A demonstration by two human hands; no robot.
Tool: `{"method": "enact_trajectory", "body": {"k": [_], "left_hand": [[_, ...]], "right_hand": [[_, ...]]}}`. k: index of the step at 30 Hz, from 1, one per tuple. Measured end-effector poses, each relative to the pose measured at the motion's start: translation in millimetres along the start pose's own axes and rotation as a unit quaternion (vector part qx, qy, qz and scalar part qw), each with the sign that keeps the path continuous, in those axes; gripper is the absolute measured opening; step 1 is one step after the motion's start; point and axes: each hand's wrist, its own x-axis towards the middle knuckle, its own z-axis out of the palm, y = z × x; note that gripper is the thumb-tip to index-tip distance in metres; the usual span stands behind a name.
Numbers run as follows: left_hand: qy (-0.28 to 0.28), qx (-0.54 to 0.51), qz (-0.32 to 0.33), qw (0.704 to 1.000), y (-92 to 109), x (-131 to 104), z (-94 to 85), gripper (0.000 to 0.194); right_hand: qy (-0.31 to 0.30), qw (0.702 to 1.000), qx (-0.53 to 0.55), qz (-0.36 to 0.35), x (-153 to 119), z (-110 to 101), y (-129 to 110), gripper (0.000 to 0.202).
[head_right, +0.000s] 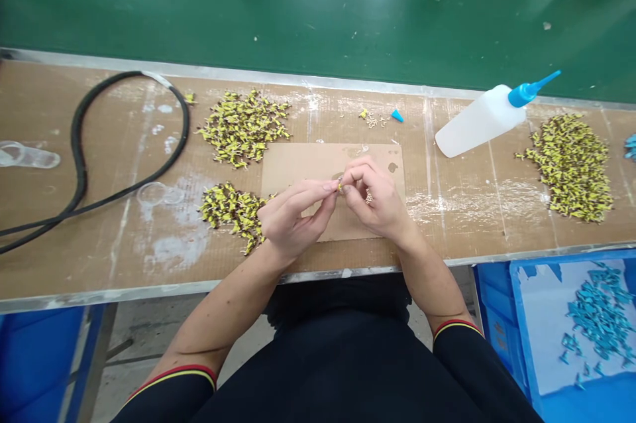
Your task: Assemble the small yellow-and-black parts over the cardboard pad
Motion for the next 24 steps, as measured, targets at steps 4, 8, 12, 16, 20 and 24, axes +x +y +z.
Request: {"method": "enact_trajectory", "body": {"k": [4, 8, 12, 16, 20, 24], "left_hand": [[-0.002, 0.008, 0.005, 1.000, -0.2, -1.3, 0.3, 0.030], [0.006, 0.018, -0.002, 1.000, -0.5, -2.7, 1.5, 0.030], [0.016, 0.005, -0.043, 0.999, 1.5, -2.4, 2.0, 0.030], [0.015, -0.061, -0.107, 0.992, 3.3, -3.4, 1.9, 0.035], [0.013, -0.094, -0.134, 0.986, 3.8, -5.5, 2.4, 0.041], [0.022, -0.090, -0.131, 0.987, 5.2, -5.2, 4.3, 0.045]], "right_hand": [[-0.002, 1.000, -0.004, 0.006, -0.6, -0.1, -0.4, 0.009], [0.001, 1.000, -0.019, 0.002, -1.3, 1.0, -1.0, 0.009], [0.009, 1.000, -0.030, -0.003, -1.6, 1.9, -1.6, 0.008], [0.020, 1.000, -0.012, -0.010, -1.7, 1.4, -2.3, 0.007], [0.021, 1.000, 0.000, -0.005, -2.0, 1.4, -2.9, 0.006], [0.022, 1.000, -0.007, -0.001, -2.2, 2.7, -2.7, 0.007]]}}
